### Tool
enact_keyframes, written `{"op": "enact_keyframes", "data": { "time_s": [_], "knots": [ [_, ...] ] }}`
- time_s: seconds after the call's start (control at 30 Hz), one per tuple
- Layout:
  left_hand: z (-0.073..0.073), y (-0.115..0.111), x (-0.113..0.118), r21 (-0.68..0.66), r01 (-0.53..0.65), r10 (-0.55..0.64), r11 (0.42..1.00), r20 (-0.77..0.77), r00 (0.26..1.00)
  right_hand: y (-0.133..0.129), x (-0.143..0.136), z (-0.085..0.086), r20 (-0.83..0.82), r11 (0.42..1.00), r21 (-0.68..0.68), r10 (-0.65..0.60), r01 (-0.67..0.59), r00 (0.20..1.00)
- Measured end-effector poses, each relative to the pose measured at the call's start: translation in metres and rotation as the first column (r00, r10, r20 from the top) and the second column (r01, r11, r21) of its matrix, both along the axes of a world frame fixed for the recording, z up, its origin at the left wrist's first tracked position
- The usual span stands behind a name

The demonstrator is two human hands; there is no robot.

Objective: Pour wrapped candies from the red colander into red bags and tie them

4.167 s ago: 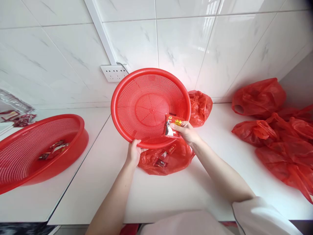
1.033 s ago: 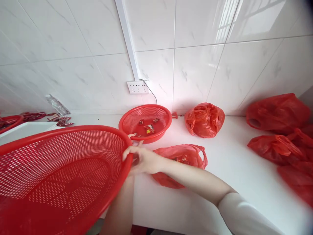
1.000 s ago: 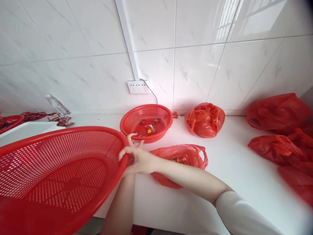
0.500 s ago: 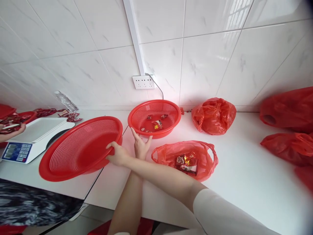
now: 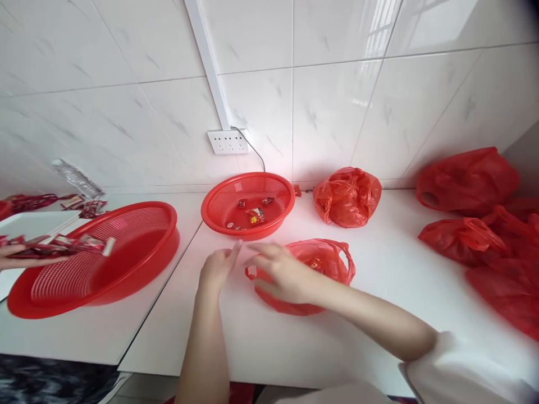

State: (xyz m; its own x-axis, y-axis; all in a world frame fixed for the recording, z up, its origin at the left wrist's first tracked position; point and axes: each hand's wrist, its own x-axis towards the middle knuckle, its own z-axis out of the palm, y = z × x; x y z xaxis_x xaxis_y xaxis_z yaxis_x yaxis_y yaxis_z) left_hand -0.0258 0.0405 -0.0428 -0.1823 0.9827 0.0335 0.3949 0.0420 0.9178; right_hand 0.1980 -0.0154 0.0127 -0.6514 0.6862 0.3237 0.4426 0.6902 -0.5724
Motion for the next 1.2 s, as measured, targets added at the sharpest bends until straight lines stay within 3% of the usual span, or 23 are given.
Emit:
{"op": "enact_keyframes", "data": {
  "time_s": [0.03,0.07,0.13,0.17,0.2,0.27,0.33,0.4,0.47,0.53,0.6,0.67,0.7,0.77,0.87,0.93,1.07,1.2],
  "knots": [
    [0.003,-0.011,0.001,-0.088,0.054,-0.063,0.995,-0.093,0.994,-0.004,0.028,-0.003,0.112,0.981,0.038,-0.191,0.188,0.975],
    [0.006,-0.022,0.004,-0.165,0.112,-0.139,0.980,-0.164,0.977,-0.008,0.053,-0.007,0.213,0.922,0.066,-0.386,0.381,0.898],
    [0.010,-0.042,0.012,-0.253,0.199,-0.258,0.947,-0.229,0.938,-0.015,0.097,-0.017,0.411,0.771,0.101,-0.608,0.629,0.679],
    [0.013,-0.049,0.017,-0.268,0.221,-0.288,0.938,-0.242,0.927,-0.018,0.116,-0.021,0.492,0.719,0.091,-0.634,0.689,0.597],
    [0.017,-0.053,0.022,-0.261,0.225,-0.289,0.939,-0.242,0.926,-0.020,0.133,-0.022,0.554,0.701,0.041,-0.609,0.712,0.568],
    [0.028,-0.056,0.029,-0.186,0.177,-0.213,0.966,-0.201,0.956,-0.023,0.161,-0.018,0.553,0.719,-0.089,-0.540,0.689,0.634],
    [0.046,-0.051,0.034,-0.052,0.094,-0.098,0.994,-0.075,0.992,-0.022,0.182,-0.001,0.360,0.762,-0.119,-0.565,0.637,0.743],
    [0.070,-0.043,0.036,0.116,0.064,-0.081,0.991,0.147,0.986,-0.018,0.194,0.024,0.018,0.770,-0.017,-0.638,0.638,0.770],
    [0.097,-0.037,0.040,0.293,0.107,-0.216,0.950,0.370,0.904,-0.014,0.197,0.052,-0.331,0.734,0.048,-0.628,0.677,0.704],
    [0.123,-0.033,0.046,0.432,0.163,-0.377,0.887,0.471,0.797,-0.011,0.190,0.077,-0.563,0.706,0.055,-0.563,0.706,0.606],
    [0.143,-0.031,0.057,0.534,0.251,-0.534,0.807,0.478,0.697,-0.010,0.174,0.094,-0.657,0.662,0.101,-0.516,0.743,0.549],
    [0.155,-0.031,0.072,0.561,0.414,-0.674,0.716,0.404,0.618,-0.010,0.154,0.102,-0.642,0.629,0.207,-0.491,0.750,0.589],
    [0.158,-0.031,0.082,0.525,0.511,-0.721,0.680,0.354,0.595,-0.009,0.144,0.104,-0.601,0.641,0.266,-0.473,0.720,0.644],
    [0.156,-0.031,0.103,0.374,0.668,-0.763,0.644,0.244,0.599,-0.008,0.123,0.104,-0.471,0.722,0.386,-0.382,0.574,0.796],
    [0.143,-0.030,0.136,0.209,0.692,-0.717,0.691,0.078,0.692,-0.004,0.102,0.102,-0.227,0.817,0.509,-0.177,0.271,0.958],
    [0.132,-0.028,0.149,0.164,0.674,-0.692,0.720,0.109,0.714,-0.001,0.096,0.100,-0.154,0.851,0.500,-0.098,0.164,0.983],
    [0.116,-0.022,0.153,0.115,0.616,-0.614,0.780,0.335,0.715,0.004,0.102,0.088,-0.245,0.919,0.338,-0.124,0.204,0.962],
    [0.113,-0.023,0.144,0.093,0.678,-0.662,0.729,0.344,0.666,0.011,0.106,0.067,-0.267,0.939,0.261,-0.154,0.225,0.951]
  ]
}}
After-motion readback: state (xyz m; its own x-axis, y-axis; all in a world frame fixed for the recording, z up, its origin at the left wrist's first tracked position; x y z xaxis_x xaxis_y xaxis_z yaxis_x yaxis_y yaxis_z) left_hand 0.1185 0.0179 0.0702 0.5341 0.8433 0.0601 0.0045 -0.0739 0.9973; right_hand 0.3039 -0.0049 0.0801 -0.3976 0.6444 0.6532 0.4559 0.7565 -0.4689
